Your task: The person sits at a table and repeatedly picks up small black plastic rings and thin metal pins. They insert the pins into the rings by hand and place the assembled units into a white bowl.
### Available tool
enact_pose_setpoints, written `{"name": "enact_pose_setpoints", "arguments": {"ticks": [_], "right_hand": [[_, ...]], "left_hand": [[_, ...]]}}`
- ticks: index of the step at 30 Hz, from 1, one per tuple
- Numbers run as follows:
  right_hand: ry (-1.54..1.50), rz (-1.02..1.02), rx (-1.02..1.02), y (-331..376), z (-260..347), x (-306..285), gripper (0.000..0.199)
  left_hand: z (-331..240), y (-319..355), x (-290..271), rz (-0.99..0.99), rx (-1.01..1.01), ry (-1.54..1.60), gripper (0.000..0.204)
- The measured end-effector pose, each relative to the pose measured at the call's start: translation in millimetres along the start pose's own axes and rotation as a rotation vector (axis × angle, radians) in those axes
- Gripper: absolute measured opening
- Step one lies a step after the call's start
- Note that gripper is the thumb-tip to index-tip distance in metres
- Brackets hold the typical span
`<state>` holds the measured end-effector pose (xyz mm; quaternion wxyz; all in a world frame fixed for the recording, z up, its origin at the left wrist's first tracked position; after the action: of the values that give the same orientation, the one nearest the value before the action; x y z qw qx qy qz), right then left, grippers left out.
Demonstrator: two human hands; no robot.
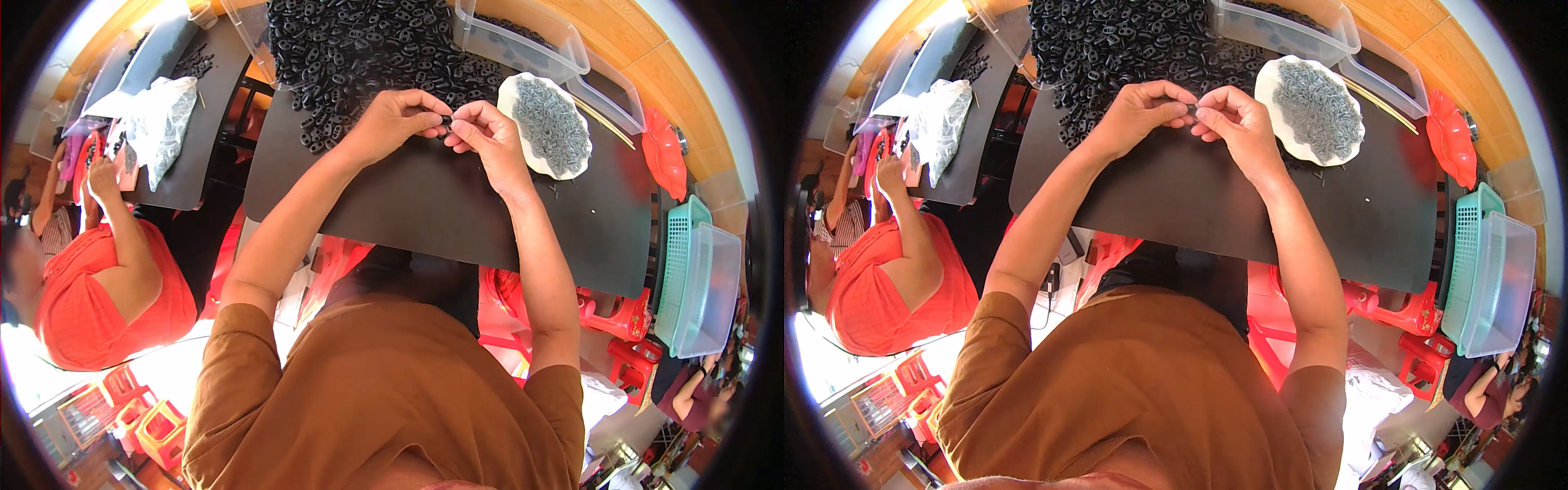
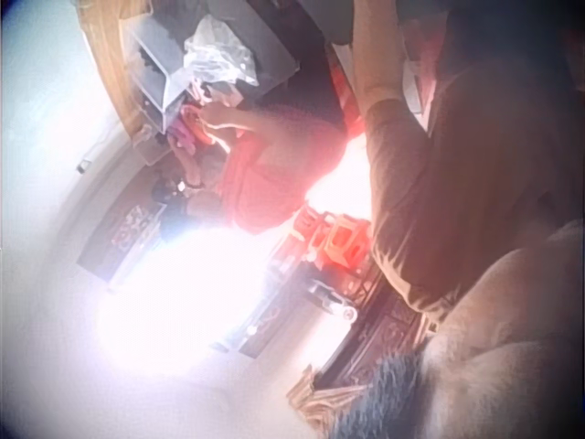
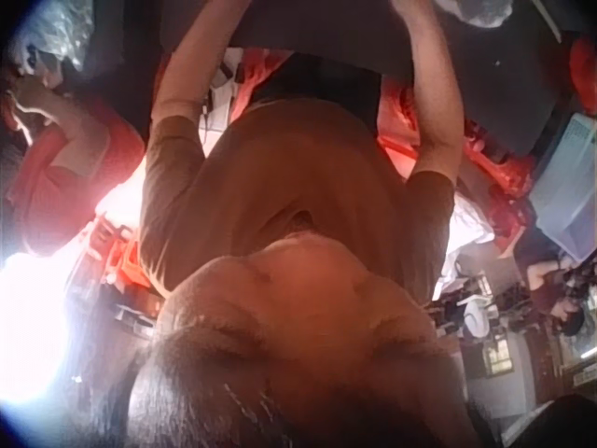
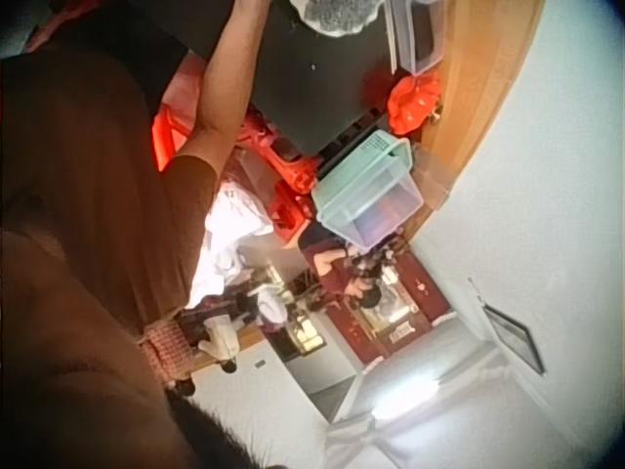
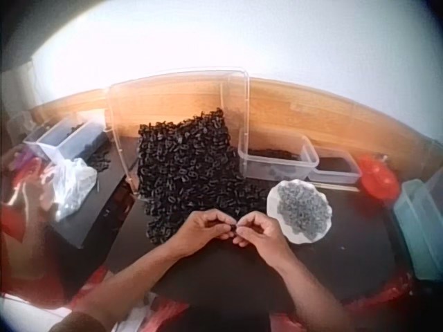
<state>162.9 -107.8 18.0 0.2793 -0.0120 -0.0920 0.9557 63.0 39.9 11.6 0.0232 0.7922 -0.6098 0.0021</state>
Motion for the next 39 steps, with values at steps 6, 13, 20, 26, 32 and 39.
{"name": "enact_pose_setpoints", "arguments": {"ticks": [6,13,20,26,32,39], "right_hand": [[0.03,0.029,0.0,0,-2,3,0.01],[0.06,0.021,-0.021,0,1,5,0.008],[0.11,-0.021,-0.069,1,4,4,0.008],[0.166,-0.028,-0.072,2,6,6,0.007],[0.221,-0.032,-0.077,3,7,7,0.006],[0.234,-0.068,-0.099,3,9,7,0.006]], "left_hand": [[6,3,5,-0.012,0.016,0.058,0.022],[15,3,-1,-0.052,-0.019,0.234,0.025],[10,6,-1,-0.04,-0.067,0.267,0.027],[11,6,0,-0.052,-0.1,0.339,0.026],[13,5,1,-0.068,-0.111,0.32,0.023],[14,5,0,-0.075,-0.087,0.296,0.021]]}}
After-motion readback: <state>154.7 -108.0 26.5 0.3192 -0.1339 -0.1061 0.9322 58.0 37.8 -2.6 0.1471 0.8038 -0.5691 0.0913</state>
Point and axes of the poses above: each hand's wrist, its own y-axis away from the middle knuckle, its own x-axis out of the palm, z = x × y, the point moved 4 cm from there along -y, towards the middle knuckle, and after that the axes turned 5 degrees about -x, right-handed, at the moved point
